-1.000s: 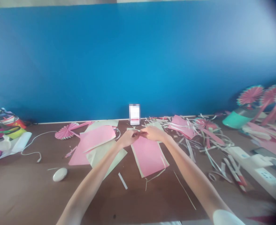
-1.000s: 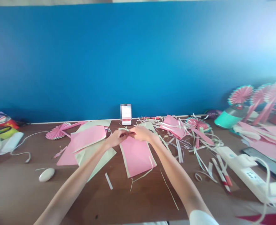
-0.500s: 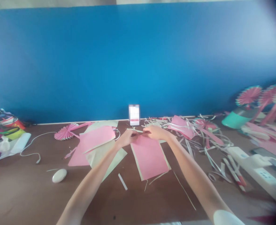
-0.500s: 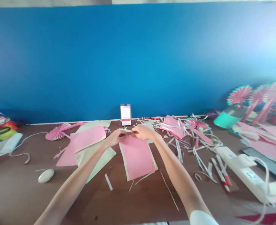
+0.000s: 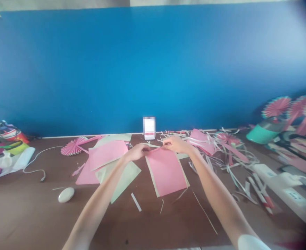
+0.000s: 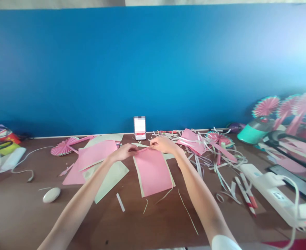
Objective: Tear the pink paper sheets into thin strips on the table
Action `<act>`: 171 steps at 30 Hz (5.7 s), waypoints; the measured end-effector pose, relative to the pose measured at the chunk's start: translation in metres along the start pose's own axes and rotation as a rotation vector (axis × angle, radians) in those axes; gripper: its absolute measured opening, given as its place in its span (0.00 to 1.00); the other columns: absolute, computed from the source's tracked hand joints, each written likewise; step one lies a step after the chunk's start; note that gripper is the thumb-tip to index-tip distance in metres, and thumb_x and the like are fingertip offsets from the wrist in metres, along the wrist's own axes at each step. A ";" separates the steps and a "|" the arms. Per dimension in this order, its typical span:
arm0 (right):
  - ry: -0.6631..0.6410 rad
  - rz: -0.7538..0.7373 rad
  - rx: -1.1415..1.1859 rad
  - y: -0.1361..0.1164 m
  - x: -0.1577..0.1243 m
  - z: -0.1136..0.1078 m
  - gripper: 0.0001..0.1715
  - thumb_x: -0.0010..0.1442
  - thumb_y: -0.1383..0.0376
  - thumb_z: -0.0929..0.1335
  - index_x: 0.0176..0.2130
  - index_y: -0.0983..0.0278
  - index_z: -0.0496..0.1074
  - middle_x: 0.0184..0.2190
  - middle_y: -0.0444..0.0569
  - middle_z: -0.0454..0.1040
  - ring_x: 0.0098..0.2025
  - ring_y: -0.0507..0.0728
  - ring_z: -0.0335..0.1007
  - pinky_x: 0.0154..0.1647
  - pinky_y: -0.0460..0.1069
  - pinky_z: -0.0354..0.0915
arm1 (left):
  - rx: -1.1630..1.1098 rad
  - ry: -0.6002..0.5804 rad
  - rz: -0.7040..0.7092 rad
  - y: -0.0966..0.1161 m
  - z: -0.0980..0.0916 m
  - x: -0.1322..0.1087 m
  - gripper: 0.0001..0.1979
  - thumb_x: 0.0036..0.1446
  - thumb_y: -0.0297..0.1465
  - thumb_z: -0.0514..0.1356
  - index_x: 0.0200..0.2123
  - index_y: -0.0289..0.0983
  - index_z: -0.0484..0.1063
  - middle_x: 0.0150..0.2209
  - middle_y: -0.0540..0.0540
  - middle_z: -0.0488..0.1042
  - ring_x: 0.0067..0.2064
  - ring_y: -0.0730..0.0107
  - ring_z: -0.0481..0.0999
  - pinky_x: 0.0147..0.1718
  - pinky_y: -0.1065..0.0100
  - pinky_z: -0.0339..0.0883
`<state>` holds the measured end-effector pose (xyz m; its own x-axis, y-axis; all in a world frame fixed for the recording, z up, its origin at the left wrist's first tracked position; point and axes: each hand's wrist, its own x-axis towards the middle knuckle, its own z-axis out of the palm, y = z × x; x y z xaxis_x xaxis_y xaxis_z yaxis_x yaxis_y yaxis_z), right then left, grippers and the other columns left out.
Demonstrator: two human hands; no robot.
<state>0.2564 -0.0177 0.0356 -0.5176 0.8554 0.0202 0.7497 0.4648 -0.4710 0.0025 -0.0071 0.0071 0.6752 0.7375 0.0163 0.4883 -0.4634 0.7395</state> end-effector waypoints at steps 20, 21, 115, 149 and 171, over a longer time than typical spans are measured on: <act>-0.005 -0.004 0.097 0.010 -0.011 -0.020 0.22 0.59 0.50 0.61 0.35 0.62 0.76 0.30 0.49 0.75 0.31 0.56 0.67 0.34 0.49 0.58 | 0.040 -0.086 0.005 -0.002 -0.013 -0.001 0.14 0.55 0.41 0.57 0.32 0.36 0.74 0.34 0.47 0.75 0.35 0.67 0.71 0.34 0.70 0.60; -0.011 -0.012 0.094 0.011 -0.011 -0.020 0.22 0.59 0.50 0.61 0.35 0.61 0.75 0.31 0.49 0.75 0.31 0.56 0.67 0.34 0.49 0.57 | 0.034 -0.099 0.005 -0.001 -0.015 -0.002 0.15 0.55 0.42 0.57 0.33 0.36 0.74 0.34 0.47 0.75 0.35 0.67 0.71 0.34 0.70 0.60; 0.230 -0.119 0.222 -0.022 0.000 0.002 0.15 0.60 0.56 0.63 0.37 0.61 0.74 0.37 0.48 0.76 0.39 0.57 0.69 0.37 0.48 0.60 | 0.261 0.156 -0.098 0.034 0.024 -0.001 0.27 0.64 0.48 0.36 0.46 0.39 0.66 0.38 0.43 0.75 0.37 0.60 0.76 0.32 0.68 0.62; 0.195 -0.277 -0.004 -0.011 0.009 0.013 0.20 0.64 0.53 0.59 0.36 0.62 0.74 0.33 0.50 0.75 0.35 0.56 0.68 0.36 0.48 0.58 | 0.487 0.153 0.032 0.027 0.025 0.001 0.23 0.68 0.38 0.37 0.40 0.38 0.71 0.35 0.45 0.75 0.36 0.65 0.74 0.42 0.65 0.62; 0.102 -0.282 0.005 -0.010 0.008 0.015 0.20 0.63 0.52 0.60 0.38 0.59 0.75 0.33 0.47 0.78 0.33 0.55 0.69 0.33 0.47 0.56 | 0.330 0.135 0.005 0.030 0.023 -0.002 0.22 0.66 0.42 0.39 0.38 0.39 0.69 0.38 0.45 0.75 0.37 0.63 0.75 0.37 0.67 0.63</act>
<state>0.2386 -0.0194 0.0269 -0.6610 0.7111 0.2395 0.5796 0.6866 -0.4388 0.0288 -0.0336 0.0135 0.6095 0.7830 0.1243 0.6526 -0.5846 0.4820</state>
